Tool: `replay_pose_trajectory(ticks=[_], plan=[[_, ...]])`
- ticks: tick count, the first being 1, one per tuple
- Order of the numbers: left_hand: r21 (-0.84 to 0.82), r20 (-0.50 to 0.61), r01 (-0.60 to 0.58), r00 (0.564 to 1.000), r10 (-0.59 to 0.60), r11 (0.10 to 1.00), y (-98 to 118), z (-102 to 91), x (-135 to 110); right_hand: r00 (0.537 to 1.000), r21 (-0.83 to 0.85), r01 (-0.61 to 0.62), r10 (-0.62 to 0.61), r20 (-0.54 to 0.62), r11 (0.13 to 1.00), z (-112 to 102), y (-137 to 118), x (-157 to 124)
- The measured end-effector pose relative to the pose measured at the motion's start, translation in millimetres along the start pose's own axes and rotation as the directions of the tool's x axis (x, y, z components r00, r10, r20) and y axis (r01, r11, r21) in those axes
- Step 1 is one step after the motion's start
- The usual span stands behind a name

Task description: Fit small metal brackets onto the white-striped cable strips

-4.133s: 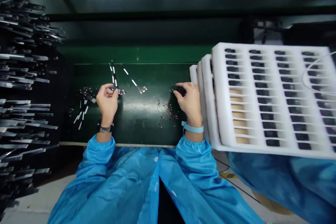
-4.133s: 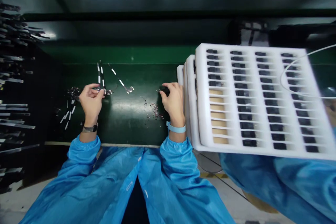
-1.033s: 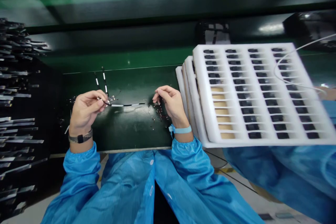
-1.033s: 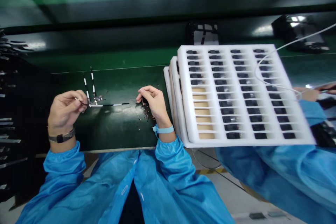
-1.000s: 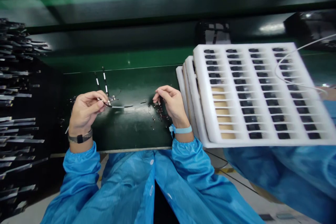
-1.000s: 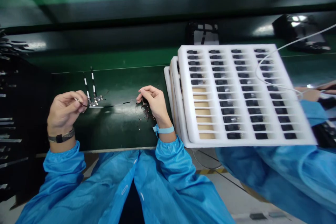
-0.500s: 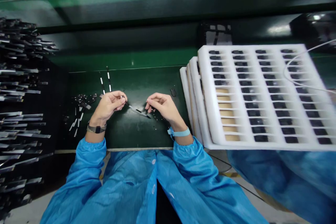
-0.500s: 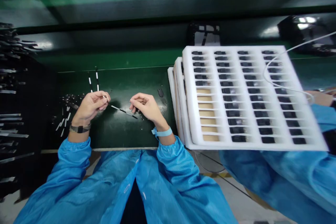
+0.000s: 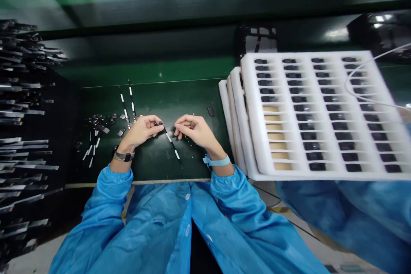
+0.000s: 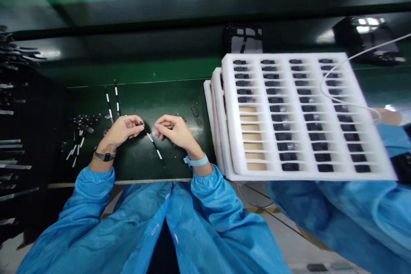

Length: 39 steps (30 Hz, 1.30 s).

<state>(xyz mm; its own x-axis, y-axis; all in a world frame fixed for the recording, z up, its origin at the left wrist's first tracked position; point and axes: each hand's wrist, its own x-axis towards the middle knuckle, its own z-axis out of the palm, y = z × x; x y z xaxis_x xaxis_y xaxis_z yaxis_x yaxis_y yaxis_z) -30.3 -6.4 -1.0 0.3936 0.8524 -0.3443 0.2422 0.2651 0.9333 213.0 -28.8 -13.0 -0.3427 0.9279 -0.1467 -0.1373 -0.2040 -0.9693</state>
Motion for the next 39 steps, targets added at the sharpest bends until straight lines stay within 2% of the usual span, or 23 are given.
replay_pose_trajectory(ticks=[7,13,19,24,27,32,39], plan=[[0.076,0.007,-0.03,1.0,0.03,0.997,1,8.5,2,0.996,-0.066,0.002,0.004,0.086,0.998,3,8,0],[0.16,0.082,-0.057,0.996,0.045,0.986,-1,9.9,-1,0.993,-0.168,0.02,0.0,0.115,0.986,4,9,-1],[0.152,0.102,-0.053,0.994,0.038,0.987,-4,13.5,-1,0.988,-0.229,0.07,-0.037,0.148,0.971,4,8,-1],[0.251,0.118,-0.166,0.983,0.139,0.954,-1,14.1,-2,0.983,-0.346,0.112,-0.052,0.176,0.932,0,8,0],[0.291,0.16,-0.192,0.976,0.15,0.937,1,13.0,-2,0.973,-0.407,0.158,-0.07,0.222,0.9,-3,7,-1],[0.303,0.213,-0.208,0.966,0.146,0.93,0,12.2,-1,0.955,-0.408,0.16,-0.036,0.295,0.899,-8,5,-1],[0.309,0.267,-0.194,0.957,0.111,0.931,-2,12.5,-1,0.943,-0.335,0.058,0.059,0.328,0.94,-10,6,-1]])
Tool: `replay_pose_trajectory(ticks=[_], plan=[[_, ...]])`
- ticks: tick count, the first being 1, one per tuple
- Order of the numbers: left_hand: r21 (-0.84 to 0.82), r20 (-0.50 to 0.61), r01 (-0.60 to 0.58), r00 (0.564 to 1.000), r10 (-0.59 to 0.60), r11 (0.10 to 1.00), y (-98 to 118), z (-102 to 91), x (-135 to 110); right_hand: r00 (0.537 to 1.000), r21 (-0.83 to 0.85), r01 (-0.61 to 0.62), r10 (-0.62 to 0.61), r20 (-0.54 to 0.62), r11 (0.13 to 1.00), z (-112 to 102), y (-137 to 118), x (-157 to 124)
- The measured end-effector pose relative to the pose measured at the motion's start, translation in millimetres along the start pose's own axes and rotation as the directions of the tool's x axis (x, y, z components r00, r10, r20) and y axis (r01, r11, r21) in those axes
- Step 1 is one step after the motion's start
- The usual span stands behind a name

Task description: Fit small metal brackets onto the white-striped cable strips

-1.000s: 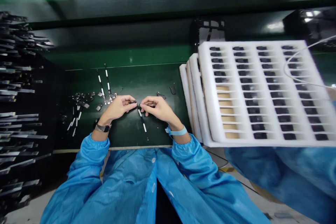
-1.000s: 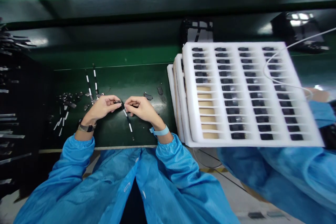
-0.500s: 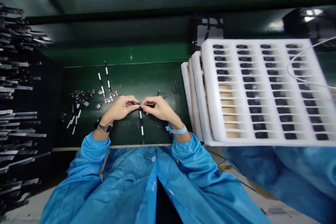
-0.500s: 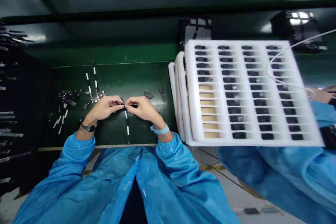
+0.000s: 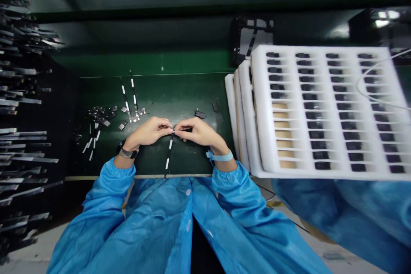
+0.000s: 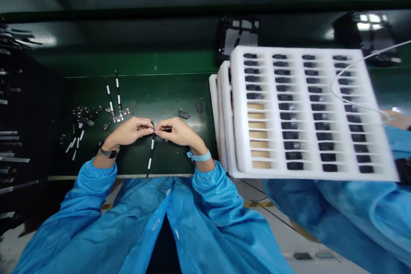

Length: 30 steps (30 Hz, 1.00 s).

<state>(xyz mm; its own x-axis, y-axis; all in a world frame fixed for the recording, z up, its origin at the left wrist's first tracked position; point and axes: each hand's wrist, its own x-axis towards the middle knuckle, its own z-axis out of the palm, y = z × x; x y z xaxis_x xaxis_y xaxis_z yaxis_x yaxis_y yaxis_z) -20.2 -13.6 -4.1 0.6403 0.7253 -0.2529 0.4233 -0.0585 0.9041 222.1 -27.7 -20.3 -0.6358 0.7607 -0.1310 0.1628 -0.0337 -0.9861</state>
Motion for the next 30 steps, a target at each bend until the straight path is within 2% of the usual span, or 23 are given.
replay_pose_trajectory(ticks=[5,12,30], plan=[[-0.028,0.044,0.024,0.999,-0.023,0.999,0.3,-0.7,0.5,0.998,0.049,-0.033,0.03,0.06,0.998,-1.2,0.7,0.3],[-0.023,0.045,0.043,0.998,-0.042,0.999,2.9,-1.3,1.0,0.997,-0.005,-0.034,0.034,0.063,0.999,-1.0,7.0,1.5],[-0.006,0.061,0.035,0.998,-0.035,0.999,-1.9,-0.7,1.1,0.994,0.023,-0.078,0.076,0.077,0.997,-0.7,6.9,0.8]])
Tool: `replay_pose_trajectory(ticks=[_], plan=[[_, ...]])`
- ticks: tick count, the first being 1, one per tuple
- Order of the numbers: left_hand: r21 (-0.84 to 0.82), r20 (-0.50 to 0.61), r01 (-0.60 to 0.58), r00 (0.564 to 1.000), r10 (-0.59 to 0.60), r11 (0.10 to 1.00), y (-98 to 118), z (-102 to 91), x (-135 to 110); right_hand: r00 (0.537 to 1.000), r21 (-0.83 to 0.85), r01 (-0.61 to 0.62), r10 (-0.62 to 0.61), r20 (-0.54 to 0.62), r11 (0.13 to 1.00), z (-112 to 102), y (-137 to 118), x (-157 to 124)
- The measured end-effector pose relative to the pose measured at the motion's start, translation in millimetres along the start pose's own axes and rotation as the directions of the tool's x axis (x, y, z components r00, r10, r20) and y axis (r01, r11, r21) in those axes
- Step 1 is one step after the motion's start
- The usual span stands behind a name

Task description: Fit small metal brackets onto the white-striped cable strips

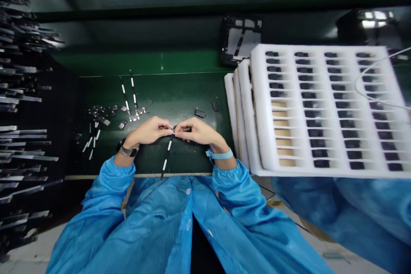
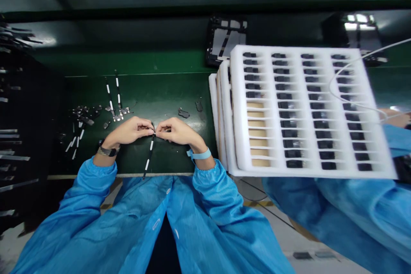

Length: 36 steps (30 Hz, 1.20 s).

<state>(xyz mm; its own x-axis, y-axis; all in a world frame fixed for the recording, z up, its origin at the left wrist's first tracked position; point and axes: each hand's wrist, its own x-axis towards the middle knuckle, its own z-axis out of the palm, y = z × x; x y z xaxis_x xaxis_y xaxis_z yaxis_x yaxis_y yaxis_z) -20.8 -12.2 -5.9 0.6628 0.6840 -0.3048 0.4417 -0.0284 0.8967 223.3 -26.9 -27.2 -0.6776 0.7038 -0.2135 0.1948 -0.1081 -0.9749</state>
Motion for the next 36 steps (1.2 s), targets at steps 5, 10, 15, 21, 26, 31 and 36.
replay_pose_trajectory(ticks=[5,10,15,21,26,31,36], plan=[[-0.008,0.025,-0.003,1.0,0.003,1.0,-4,1.0,3,1.0,-0.015,-0.011,0.011,0.011,1.0,1,0,-1],[-0.055,0.027,0.008,1.0,-0.006,0.998,-4,2.1,4,1.0,0.036,-0.024,0.024,0.001,0.999,1,-1,-1],[-0.145,0.011,0.037,0.999,-0.036,0.989,-2,3.9,3,0.998,0.034,0.03,-0.028,-0.051,0.999,3,0,-1],[-0.162,-0.002,0.066,0.998,-0.067,0.985,-3,8.2,7,0.997,-0.011,0.007,-0.008,-0.08,1.0,4,1,-1],[-0.176,-0.01,0.068,0.997,-0.071,0.982,-1,10.4,9,0.994,-0.04,-0.004,0.0,-0.105,0.999,5,1,-1],[-0.15,-0.024,0.062,0.998,-0.066,0.987,-2,10.0,9,0.995,-0.046,-0.015,0.01,-0.104,0.999,7,2,0],[-0.193,0.027,0.053,0.998,-0.049,0.98,6,-2.5,0,0.983,-0.114,0.12,-0.134,-0.124,0.986,-3,-6,-4]])
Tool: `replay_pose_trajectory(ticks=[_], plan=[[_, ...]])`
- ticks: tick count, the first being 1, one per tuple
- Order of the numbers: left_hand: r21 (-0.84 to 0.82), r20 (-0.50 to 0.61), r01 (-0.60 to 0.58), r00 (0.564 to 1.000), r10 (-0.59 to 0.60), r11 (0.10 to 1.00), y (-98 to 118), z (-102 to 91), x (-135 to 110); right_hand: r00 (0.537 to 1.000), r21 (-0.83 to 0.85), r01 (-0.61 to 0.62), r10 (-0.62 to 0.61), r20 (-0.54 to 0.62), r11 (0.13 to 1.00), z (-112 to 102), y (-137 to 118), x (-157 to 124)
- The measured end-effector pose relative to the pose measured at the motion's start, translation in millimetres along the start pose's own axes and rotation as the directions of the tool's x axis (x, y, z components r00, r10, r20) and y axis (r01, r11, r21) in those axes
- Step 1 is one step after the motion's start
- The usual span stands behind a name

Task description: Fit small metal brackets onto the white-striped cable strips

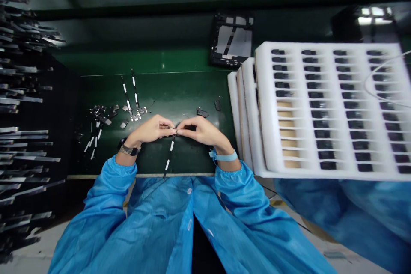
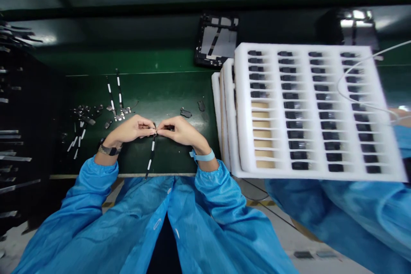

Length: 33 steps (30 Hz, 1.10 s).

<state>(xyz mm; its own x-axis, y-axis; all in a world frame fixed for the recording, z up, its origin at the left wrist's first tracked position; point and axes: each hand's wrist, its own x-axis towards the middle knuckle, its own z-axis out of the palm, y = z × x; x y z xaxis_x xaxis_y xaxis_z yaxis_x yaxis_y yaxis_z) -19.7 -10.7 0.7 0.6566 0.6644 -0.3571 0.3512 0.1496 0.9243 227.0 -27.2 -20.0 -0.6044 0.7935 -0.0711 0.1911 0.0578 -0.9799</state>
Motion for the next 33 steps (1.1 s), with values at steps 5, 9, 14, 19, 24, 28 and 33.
replay_pose_trajectory(ticks=[5,9,14,19,24,28,33], plan=[[-0.218,-0.319,-0.221,0.937,0.144,0.951,9,-21.2,-21,0.862,-0.359,-0.045,-0.145,-0.486,0.932,-15,3,-2],[-0.457,-0.606,-0.377,0.795,0.028,0.806,5,-33.9,-26,0.881,-0.574,-0.195,-0.116,-0.46,0.795,-7,19,7],[-0.556,-0.68,-0.441,0.729,-0.08,0.705,-1,-36.0,-18,0.905,-0.68,-0.239,-0.095,-0.415,0.693,11,24,17],[-0.595,-0.676,-0.421,0.723,-0.142,0.685,-10,-28.7,-7,0.911,-0.681,-0.201,-0.121,-0.394,0.704,14,16,16],[-0.663,-0.664,-0.423,0.713,-0.224,0.618,-13,-17.9,2,0.903,-0.366,-0.105,-0.066,-0.425,0.925,8,14,13],[-0.691,-0.627,-0.392,0.743,-0.234,0.607,-10,-12.1,4,0.918,-0.193,-0.075,-0.008,-0.396,0.978,7,15,12],[-0.708,-0.605,-0.357,0.751,-0.263,0.609,-8,-9.6,6,0.923,-0.148,-0.097,0.033,-0.384,0.984,7,12,10]])
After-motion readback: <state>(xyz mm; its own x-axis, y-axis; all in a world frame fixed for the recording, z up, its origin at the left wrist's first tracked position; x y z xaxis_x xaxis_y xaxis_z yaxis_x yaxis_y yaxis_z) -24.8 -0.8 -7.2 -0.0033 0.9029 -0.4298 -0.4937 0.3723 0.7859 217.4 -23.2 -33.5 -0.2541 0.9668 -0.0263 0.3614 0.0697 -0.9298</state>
